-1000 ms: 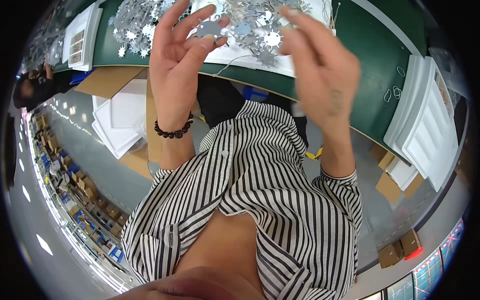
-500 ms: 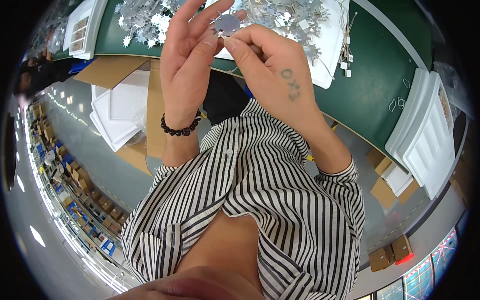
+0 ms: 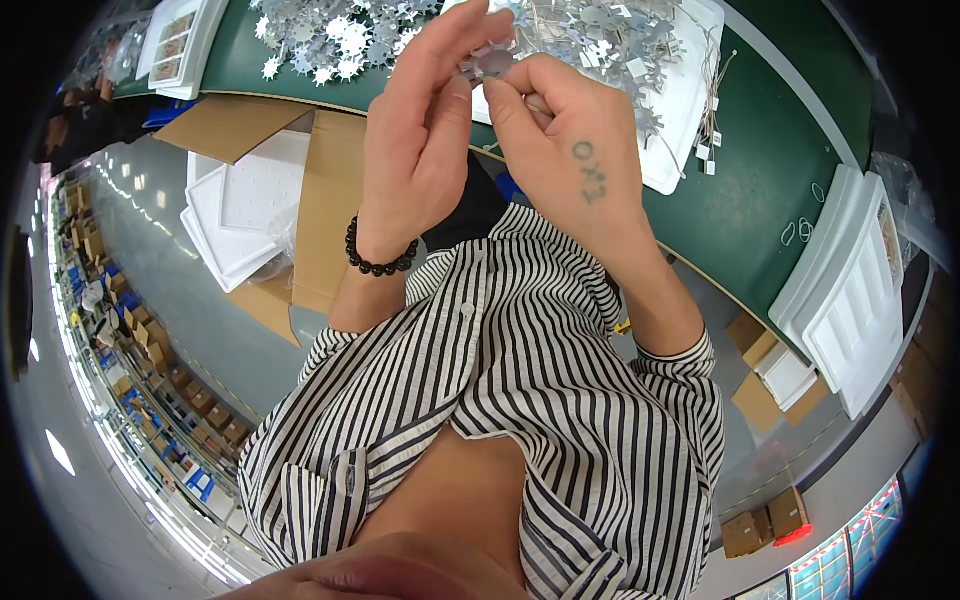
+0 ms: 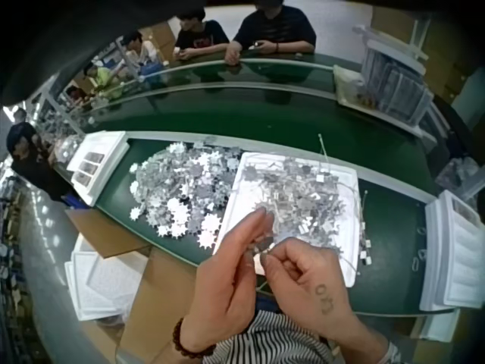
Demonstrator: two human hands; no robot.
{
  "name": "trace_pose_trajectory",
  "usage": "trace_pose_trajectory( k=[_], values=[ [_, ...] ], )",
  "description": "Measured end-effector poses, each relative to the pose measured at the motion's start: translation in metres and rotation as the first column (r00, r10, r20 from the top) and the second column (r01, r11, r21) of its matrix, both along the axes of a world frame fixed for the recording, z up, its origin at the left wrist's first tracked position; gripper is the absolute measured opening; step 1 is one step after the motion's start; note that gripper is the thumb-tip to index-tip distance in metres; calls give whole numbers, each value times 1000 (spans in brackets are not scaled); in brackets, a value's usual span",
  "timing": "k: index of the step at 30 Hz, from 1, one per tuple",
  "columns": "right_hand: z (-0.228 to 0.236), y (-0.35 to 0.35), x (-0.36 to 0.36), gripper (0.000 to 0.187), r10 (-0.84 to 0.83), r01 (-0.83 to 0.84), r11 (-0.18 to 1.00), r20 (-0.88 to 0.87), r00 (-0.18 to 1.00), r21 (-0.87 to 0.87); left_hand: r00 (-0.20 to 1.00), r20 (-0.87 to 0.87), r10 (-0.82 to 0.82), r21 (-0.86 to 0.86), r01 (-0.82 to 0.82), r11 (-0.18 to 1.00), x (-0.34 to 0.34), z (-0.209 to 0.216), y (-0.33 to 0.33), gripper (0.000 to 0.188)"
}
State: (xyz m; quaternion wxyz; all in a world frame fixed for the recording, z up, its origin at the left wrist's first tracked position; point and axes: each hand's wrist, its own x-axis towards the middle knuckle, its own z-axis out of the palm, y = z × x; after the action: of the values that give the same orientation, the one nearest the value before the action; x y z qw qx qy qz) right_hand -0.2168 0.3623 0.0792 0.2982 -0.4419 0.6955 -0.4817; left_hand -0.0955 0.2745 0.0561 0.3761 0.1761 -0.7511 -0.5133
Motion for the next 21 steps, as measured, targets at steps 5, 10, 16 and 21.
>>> trace_pose_trajectory(
  k=[5,10,16,21],
  values=[
    [-12,-3,-3,6,6,-63,989,-380,925,-136,991,119,59,-66,-52,996,5,6,4,54],
    [-17,-6,-1,3,-18,-139,956,-526,850,-258,987,146,61,52,-69,996,9,7,4,55],
    [-18,-4,1,2,4,-124,969,-489,872,-214,996,46,71,114,-76,991,7,-7,-3,58],
    [-17,-6,2,2,6,-129,965,-475,880,-227,997,29,77,134,-80,988,5,-4,-1,57]
  ],
)
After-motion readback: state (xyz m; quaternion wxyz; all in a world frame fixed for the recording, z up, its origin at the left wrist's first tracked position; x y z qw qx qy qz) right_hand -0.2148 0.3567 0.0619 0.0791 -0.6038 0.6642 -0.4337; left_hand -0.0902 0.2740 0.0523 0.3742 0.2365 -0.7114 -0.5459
